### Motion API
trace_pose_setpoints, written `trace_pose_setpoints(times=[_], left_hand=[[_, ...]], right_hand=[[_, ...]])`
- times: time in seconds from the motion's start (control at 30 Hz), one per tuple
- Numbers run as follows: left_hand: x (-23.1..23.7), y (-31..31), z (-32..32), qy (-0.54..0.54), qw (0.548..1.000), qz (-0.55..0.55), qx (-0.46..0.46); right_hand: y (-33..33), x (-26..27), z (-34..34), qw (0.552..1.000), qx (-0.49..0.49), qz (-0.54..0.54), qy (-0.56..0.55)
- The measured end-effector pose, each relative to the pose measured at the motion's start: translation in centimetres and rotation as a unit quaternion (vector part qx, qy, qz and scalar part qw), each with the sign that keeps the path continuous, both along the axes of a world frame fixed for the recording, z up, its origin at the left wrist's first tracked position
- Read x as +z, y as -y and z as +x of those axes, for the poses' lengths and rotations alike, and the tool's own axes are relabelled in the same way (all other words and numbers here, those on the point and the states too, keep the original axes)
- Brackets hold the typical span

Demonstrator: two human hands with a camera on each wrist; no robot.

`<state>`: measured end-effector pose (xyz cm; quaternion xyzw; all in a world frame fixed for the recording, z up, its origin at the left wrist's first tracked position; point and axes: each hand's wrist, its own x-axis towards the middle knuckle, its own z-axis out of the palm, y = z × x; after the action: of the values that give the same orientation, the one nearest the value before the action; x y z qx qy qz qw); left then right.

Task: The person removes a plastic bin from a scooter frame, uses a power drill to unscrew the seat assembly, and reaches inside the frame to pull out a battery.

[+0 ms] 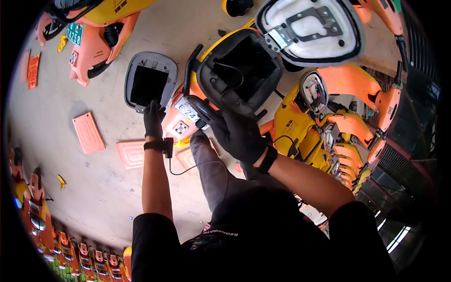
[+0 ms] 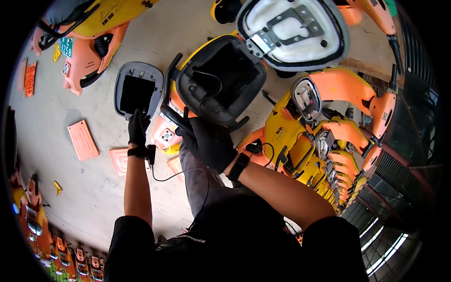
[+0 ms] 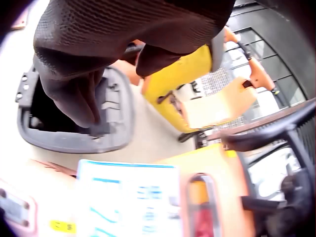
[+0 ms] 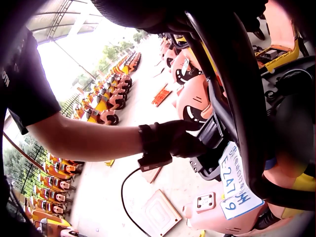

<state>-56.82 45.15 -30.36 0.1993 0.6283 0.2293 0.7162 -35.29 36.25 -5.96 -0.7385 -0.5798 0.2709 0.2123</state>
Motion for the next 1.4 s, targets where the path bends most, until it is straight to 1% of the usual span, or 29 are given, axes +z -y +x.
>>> trace_pose_setpoints(times=[0.2,0.27,0.3,0.33,0.37,0.4,0.47,0.5,0.53,0.57,0.6,0.63,0.67,0.73,0.77,0.8,0.83,0.87,0.93,0.97,1.0,1.07,1.13,1.17,1.2,1.27,1.3,1.37,1.4], left_hand=[[20.2,2.6,6.1,0.154,0.973,0.157,-0.075],[22.5,3.8,7.6,0.141,0.954,0.206,-0.166],[22.9,4.6,8.2,0.068,0.898,0.339,-0.271],[24.1,4.9,9.5,0.016,0.903,0.327,-0.279],[23.5,5.3,10.0,0.028,0.910,0.317,-0.265],[22.4,5.7,10.2,0.039,0.918,0.304,-0.251],[21.4,6.0,11.2,0.071,0.944,0.258,-0.194],[20.5,6.3,10.7,0.067,0.951,0.235,-0.190],[21.4,6.5,11.2,0.061,0.958,0.212,-0.182],[22.0,7.0,11.8,0.038,0.954,0.241,-0.177],[23.2,7.3,12.3,0.017,0.958,0.227,-0.176],[23.1,7.3,12.2,0.000,0.955,0.225,-0.193],[23.1,7.3,12.0,-0.018,0.952,0.220,-0.211],[23.6,7.5,12.4,-0.065,0.955,0.201,-0.210],[23.3,7.4,12.2,-0.077,0.954,0.203,-0.207],[23.3,7.5,12.3,-0.089,0.953,0.205,-0.206],[23.9,7.8,12.8,-0.112,0.957,0.193,-0.188],[23.8,8.2,13.0,-0.143,0.951,0.210,-0.176],[23.6,8.3,13.0,-0.196,0.938,0.208,-0.197],[23.3,8.2,13.1,-0.207,0.936,0.205,-0.199],[23.0,8.0,13.3,-0.294,0.906,0.190,-0.236],[22.4,8.9,14.6,-0.411,0.859,0.179,-0.247],[20.8,10.1,14.5,-0.483,0.821,0.210,-0.218],[18.9,9.7,12.1,-0.516,0.788,0.204,-0.267],[16.8,9.6,10.0,-0.536,0.764,0.261,-0.247],[15.7,9.5,8.7,-0.553,0.778,0.199,-0.222],[21.0,10.4,15.1,-0.514,0.834,0.115,-0.165],[19.3,9.3,13.0,-0.513,0.840,0.121,-0.127],[19.3,8.6,12.9,-0.618,0.685,0.101,-0.372]], right_hand=[[-0.3,0.1,-0.2,0.998,-0.022,0.055,0.006],[0.0,-0.6,0.1,0.999,-0.021,0.043,-0.019],[0.1,-2.2,0.0,1.000,0.021,0.014,0.016],[0.0,-3.1,0.2,0.997,0.061,-0.016,0.052],[-0.5,-0.6,0.7,0.997,0.016,-0.070,-0.026],[-0.2,-2.2,1.3,0.997,0.026,-0.043,-0.056],[0.8,1.1,4.5,0.994,0.084,-0.073,-0.013],[1.7,1.7,6.7,0.993,0.120,-0.006,0.004],[1.9,3.4,9.3,0.985,0.120,-0.123,-0.035],[2.9,2.6,12.7,0.957,0.126,-0.168,-0.198],[5.5,3.7,16.1,0.990,0.012,-0.078,-0.113],[7.1,3.8,20.5,0.991,-0.004,-0.116,-0.059],[9.5,3.1,25.2,0.977,-0.103,-0.137,-0.130],[16.4,-0.8,35.9,0.988,-0.155,-0.011,0.010],[19.6,-0.5,40.9,0.968,-0.226,-0.105,0.013],[25.7,-7.0,48.6,0.980,-0.129,-0.040,0.143],[29.9,-6.5,52.3,0.941,-0.081,-0.081,0.318],[33.5,-7.6,55.6,0.935,-0.325,-0.120,0.079],[40.6,-6.9,59.4,0.921,-0.138,-0.154,0.330],[42.2,-6.4,59.6,0.909,-0.353,-0.199,0.100],[43.7,-6.4,59.8,0.802,-0.534,-0.230,-0.139],[46.2,-7.8,60.4,0.693,-0.598,-0.206,-0.347],[46.7,-9.7,60.6,0.737,-0.579,-0.246,-0.247],[45.8,-9.7,60.6,0.723,-0.590,-0.254,-0.255],[44.8,-9.8,60.6,0.709,-0.601,-0.259,-0.262],[44.7,-11.5,61.7,0.748,-0.548,-0.279,-0.251],[44.4,-11.7,62.5,0.749,-0.529,-0.305,-0.259],[43.9,-12.8,64.0,0.775,-0.503,-0.308,-0.227],[43.7,-13.1,64.7,0.782,-0.494,-0.313,-0.216]])
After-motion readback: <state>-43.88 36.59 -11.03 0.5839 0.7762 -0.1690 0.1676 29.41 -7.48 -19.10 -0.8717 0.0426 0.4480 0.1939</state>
